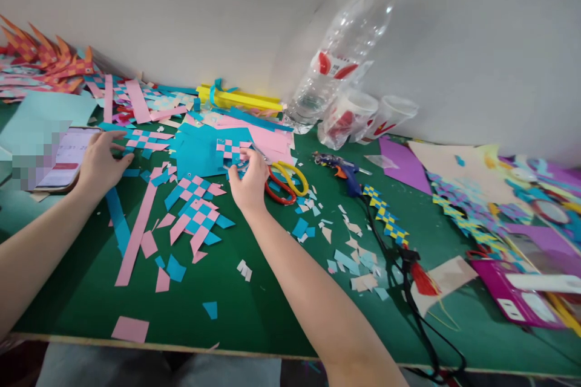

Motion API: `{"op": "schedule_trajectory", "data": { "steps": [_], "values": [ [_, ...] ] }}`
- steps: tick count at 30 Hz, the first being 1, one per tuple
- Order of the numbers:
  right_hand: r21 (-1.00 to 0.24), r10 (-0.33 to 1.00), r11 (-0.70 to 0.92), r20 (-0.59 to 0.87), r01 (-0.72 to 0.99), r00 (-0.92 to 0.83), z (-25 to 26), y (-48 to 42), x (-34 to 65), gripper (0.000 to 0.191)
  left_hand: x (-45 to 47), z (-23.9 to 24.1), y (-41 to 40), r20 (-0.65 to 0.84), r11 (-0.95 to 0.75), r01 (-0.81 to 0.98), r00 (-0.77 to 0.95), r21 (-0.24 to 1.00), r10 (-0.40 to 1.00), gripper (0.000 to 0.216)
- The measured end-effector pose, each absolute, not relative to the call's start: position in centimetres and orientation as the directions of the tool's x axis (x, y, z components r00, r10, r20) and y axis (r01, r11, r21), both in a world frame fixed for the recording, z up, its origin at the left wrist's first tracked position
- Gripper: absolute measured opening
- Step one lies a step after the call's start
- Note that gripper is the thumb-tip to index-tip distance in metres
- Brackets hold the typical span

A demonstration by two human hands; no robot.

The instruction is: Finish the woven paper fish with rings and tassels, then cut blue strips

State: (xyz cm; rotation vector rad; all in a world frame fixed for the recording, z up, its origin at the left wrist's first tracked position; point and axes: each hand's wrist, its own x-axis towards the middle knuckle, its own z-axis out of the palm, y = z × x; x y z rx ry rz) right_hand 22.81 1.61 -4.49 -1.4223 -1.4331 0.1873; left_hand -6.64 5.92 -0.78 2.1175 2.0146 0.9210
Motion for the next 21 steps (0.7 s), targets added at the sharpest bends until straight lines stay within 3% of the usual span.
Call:
{"op": "schedule_trajectory", "data": {
  "steps": [6, 21],
  "values": [
    [-0.74, 0.814, 0.293, 0.525, 0.605, 0.249, -4.5, 1.7, 22.9, 0.028, -6.7, -0.9, 5.9, 0.384, -0.172, 0.901, 0.006, 0.398, 0.923, 0.049],
    [-0.776, 0.778, 0.405, 0.57, 0.484, 0.263, -4.2, 1.6, 22.7, 0.032, -7.7, -1.8, 7.5, 0.425, -0.219, 0.776, -0.068, 0.591, 0.903, 0.04]
  ]
}}
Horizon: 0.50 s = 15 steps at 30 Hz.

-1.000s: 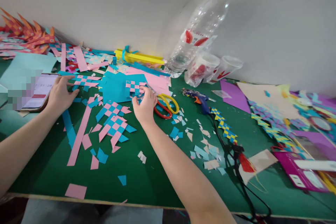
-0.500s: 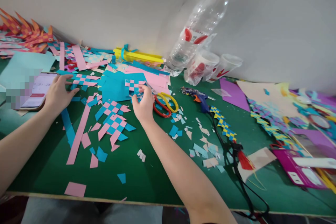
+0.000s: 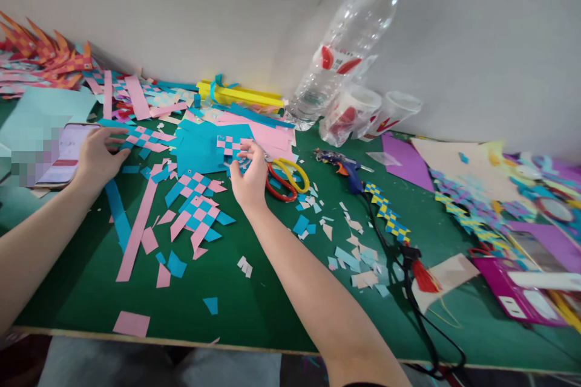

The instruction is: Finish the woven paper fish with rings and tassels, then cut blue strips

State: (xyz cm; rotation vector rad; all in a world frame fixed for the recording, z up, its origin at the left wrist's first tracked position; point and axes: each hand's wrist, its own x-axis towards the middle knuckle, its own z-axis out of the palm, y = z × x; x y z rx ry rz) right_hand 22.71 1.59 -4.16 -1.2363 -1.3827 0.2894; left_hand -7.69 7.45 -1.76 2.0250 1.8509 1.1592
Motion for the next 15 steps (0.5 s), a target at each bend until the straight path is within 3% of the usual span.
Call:
{"op": "schedule_trajectory", "data": {
  "steps": [9, 15],
  "values": [
    [-0.742, 0.739, 0.48, 0.629, 0.467, 0.239, -4.3, 1.5, 22.6, 0.036, -7.4, -1.9, 7.4, 0.461, -0.257, 0.73, -0.089, 0.633, 0.883, 0.03],
    [-0.719, 0.723, 0.492, 0.651, 0.49, 0.23, -3.8, 1.2, 22.2, 0.035, -6.6, -1.3, 6.8, 0.585, -0.367, 0.694, -0.096, 0.619, 0.806, 0.034]
  ]
}}
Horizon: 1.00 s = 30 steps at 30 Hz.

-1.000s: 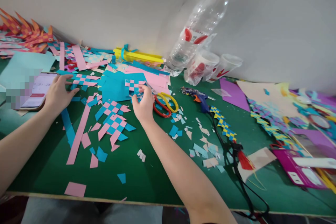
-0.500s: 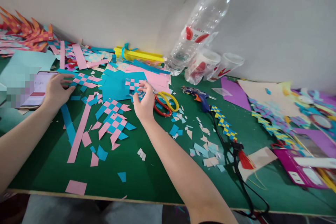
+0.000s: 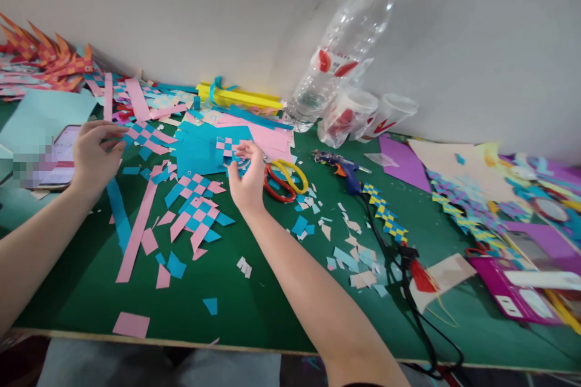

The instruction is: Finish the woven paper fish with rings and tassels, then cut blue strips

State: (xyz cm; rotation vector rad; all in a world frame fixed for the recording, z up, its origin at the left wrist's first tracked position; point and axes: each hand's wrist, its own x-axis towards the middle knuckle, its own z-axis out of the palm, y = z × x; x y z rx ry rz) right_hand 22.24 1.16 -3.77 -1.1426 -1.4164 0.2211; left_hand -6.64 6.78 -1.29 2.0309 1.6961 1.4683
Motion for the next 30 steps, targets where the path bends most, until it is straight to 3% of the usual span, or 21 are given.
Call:
{"op": "schedule_trajectory", "data": {
  "steps": [4, 8, 13, 15, 21, 26, 30],
  "values": [
    [-0.695, 0.74, 0.473, 0.647, 0.542, 0.184, -2.9, 0.3, 21.7, 0.031, -5.6, -0.3, 5.7, 0.752, -0.542, 0.67, -0.037, 0.508, 0.658, 0.028],
    [-0.677, 0.766, 0.497, 0.637, 0.543, 0.093, -1.8, -0.4, 21.3, 0.03, -4.1, 1.0, 4.0, 0.873, -0.654, 0.702, 0.094, 0.283, 0.479, 0.025],
    [-0.747, 0.854, 0.447, 0.52, 0.493, 0.014, -0.2, -0.8, 21.0, 0.045, -2.2, 1.8, 1.6, 0.935, -0.825, 0.564, 0.265, 0.047, 0.235, 0.028],
    [-0.78, 0.882, 0.431, 0.47, 0.454, -0.03, 0.3, -0.9, 20.8, 0.048, -1.5, 1.7, 0.8, 0.931, -0.857, 0.516, 0.307, 0.013, 0.199, 0.029],
    [-0.894, 0.937, 0.345, 0.348, 0.286, -0.043, 0.6, -0.9, 20.6, 0.026, -0.7, 1.2, 0.0, 0.91, -0.886, 0.463, 0.361, 0.016, 0.205, 0.029],
    [-0.916, 0.925, 0.316, 0.356, 0.248, 0.137, 0.9, 0.5, 22.2, 0.027, -1.1, 1.4, 0.6, 0.925, -0.8, 0.598, 0.328, -0.049, 0.189, 0.031],
    [-0.922, 0.919, 0.247, 0.32, 0.299, 0.229, 1.5, 1.8, 24.9, 0.028, -1.0, 1.1, 0.7, 0.909, -0.785, 0.619, 0.334, -0.013, 0.248, 0.034]
  ]
}}
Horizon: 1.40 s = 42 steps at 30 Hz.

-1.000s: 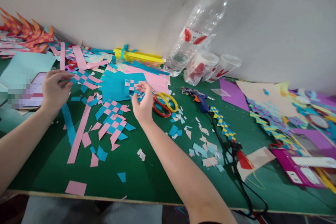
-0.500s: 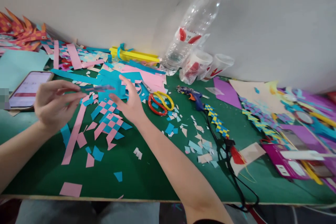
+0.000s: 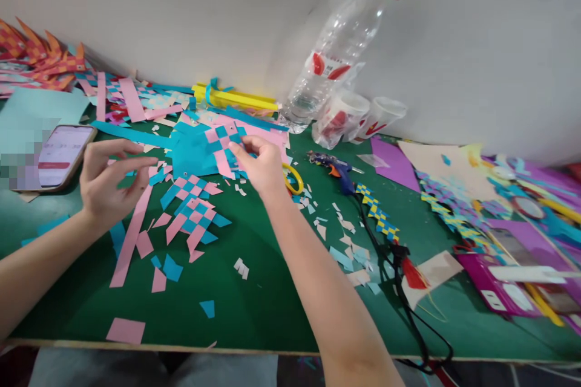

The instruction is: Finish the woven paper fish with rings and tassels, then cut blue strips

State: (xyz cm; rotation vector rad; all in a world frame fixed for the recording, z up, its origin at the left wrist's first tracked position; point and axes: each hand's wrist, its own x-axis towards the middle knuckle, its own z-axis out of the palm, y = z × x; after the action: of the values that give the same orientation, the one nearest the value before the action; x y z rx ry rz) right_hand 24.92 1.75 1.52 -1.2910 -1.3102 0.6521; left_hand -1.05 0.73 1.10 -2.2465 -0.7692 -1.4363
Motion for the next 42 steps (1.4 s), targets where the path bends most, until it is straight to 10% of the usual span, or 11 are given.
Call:
{"op": "schedule_trajectory", "data": {
  "steps": [8, 30, 42],
  "values": [
    [-0.915, 0.995, -0.023, 0.016, 0.402, 0.093, 1.3, 2.6, 29.0, 0.019, -0.6, -0.1, 0.8, 0.768, -0.847, 0.527, 0.57, -0.071, 0.29, 0.036],
    [-0.667, 0.936, 0.266, 0.006, 0.696, -0.351, 2.8, 8.9, 28.6, 0.014, -0.3, -0.3, 0.7, 0.638, -0.876, 0.48, 0.686, -0.034, 0.351, 0.022],
    [-0.602, 0.953, 0.089, -0.18, 0.794, -0.243, 4.1, 10.5, 27.5, 0.008, -0.6, -0.4, 1.0, 0.627, -0.881, 0.473, 0.69, -0.012, 0.362, 0.02]
  ]
}}
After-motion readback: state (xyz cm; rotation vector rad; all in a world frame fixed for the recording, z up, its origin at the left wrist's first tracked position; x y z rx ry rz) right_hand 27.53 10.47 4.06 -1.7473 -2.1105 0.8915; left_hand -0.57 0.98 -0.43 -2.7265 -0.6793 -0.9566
